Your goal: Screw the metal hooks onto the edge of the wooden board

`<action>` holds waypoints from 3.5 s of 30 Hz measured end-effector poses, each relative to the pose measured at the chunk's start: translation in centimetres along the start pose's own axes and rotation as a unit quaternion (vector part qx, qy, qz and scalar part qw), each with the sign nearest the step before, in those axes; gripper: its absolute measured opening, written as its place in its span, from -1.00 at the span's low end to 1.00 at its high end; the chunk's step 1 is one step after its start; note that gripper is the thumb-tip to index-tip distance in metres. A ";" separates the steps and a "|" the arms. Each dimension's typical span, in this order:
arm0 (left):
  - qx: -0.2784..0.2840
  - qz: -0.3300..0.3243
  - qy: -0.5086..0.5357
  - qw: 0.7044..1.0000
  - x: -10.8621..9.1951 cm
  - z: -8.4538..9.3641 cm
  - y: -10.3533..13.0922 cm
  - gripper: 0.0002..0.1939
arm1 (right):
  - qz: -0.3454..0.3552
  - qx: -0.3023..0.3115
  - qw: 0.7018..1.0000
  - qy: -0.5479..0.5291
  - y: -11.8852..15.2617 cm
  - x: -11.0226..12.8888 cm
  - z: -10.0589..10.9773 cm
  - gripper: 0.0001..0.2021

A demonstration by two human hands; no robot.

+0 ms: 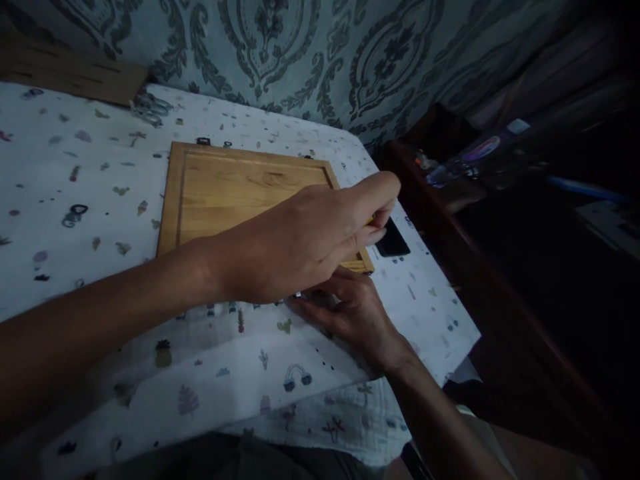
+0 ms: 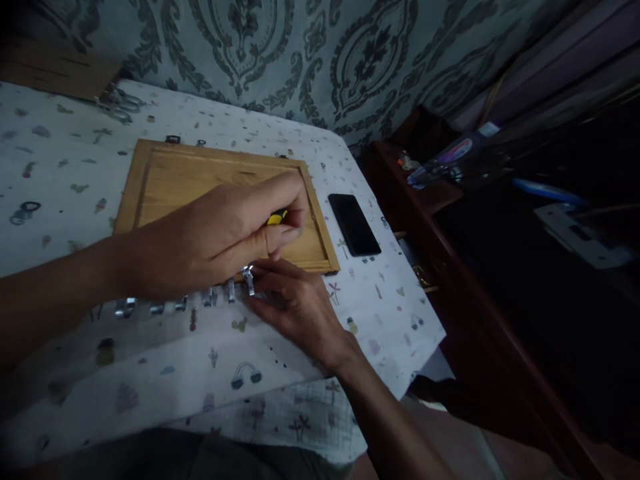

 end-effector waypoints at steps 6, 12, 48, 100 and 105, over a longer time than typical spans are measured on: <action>0.035 0.021 0.001 0.999 0.2 -0.5 0.2 -0.86 | 0.017 -0.006 1.000 0.003 0.0 0.2 0.1 -0.86; -0.030 0.062 0.044 0.997 0.2 -0.3 0.2 -0.89 | 0.018 0.003 1.000 -0.009 0.1 0.1 0.0 -0.85; -0.250 0.108 0.223 0.936 2.6 -0.2 -0.9 -0.91 | 0.061 -0.023 0.997 -0.039 0.5 -0.7 -0.3 -0.83; -0.165 0.095 0.310 0.931 2.7 -1.9 -2.9 -0.84 | 0.047 -0.035 0.997 -0.045 0.5 -0.8 -0.2 -0.88; -0.236 0.082 0.288 0.924 1.7 0.1 -2.7 -0.76 | 0.047 -0.034 0.997 -0.044 0.5 -0.9 -0.4 -0.87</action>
Point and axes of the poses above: each hand's wrist, its own y-axis away from the middle knuckle, its own z-axis out of the back of the hand, x = y × z, the point moved 9 cm from there along -y, towards the middle knuckle
